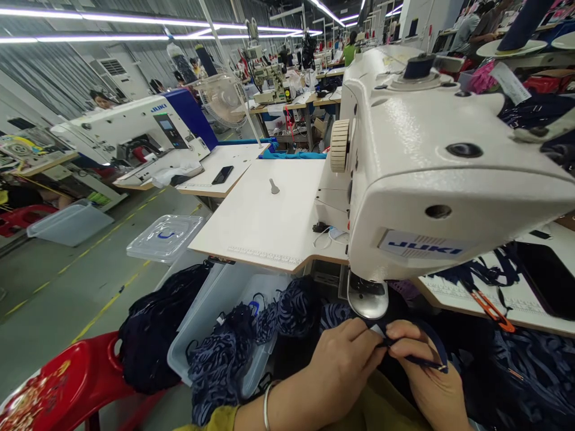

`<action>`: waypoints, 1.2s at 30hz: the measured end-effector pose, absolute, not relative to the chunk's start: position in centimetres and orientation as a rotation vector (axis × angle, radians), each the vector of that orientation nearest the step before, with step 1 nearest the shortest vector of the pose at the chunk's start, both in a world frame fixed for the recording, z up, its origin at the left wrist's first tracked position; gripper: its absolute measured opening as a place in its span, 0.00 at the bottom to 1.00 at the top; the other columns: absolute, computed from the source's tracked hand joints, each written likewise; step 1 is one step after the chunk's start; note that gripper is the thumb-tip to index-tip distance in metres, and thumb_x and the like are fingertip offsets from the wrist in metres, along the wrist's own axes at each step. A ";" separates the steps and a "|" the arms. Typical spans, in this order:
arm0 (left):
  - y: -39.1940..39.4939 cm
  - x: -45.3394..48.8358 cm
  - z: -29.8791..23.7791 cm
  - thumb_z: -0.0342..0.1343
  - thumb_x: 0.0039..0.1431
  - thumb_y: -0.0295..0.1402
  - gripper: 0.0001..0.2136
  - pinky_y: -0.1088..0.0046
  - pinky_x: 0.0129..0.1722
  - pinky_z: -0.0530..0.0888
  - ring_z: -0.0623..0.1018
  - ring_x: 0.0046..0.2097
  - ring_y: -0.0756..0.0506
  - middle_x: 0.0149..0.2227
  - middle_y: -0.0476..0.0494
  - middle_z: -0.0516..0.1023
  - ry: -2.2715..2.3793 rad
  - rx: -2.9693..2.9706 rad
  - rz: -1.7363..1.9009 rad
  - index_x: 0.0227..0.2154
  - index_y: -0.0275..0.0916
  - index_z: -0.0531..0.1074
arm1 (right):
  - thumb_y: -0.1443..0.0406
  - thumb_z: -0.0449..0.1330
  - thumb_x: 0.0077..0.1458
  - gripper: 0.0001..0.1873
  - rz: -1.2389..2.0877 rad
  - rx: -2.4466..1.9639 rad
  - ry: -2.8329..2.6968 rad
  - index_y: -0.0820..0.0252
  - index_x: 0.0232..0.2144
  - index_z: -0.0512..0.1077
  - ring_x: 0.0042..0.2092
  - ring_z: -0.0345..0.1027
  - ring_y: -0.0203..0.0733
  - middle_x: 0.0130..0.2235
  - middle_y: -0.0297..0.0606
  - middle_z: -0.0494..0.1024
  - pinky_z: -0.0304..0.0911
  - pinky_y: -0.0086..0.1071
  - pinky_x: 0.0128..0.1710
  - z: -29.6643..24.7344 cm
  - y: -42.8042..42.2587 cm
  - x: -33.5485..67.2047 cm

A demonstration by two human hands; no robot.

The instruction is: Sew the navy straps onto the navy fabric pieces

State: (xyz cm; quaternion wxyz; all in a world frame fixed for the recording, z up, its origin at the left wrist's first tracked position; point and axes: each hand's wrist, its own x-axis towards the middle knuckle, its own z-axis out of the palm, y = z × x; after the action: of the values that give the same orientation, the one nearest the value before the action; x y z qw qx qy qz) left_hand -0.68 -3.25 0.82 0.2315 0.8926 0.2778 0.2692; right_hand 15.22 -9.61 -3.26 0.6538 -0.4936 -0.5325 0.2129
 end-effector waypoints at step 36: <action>0.1 -1.2 -0.8 0.52 0.68 0.27 0.16 0.68 0.56 0.59 0.69 0.58 0.48 0.55 0.52 0.74 0.680 3.019 0.907 0.56 0.44 0.67 | 0.52 0.56 0.58 0.21 0.860 -1.548 -1.046 0.55 0.50 0.68 0.58 0.62 0.49 0.46 0.41 0.76 0.54 0.45 0.61 -0.8 -2.6 17.8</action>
State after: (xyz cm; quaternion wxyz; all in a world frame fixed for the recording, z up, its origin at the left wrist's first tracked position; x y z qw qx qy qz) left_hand -1.25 0.11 -0.81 -0.0414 0.9353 0.2108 0.2811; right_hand 17.78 -2.59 -0.78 0.5162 -0.6447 -0.4355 0.3580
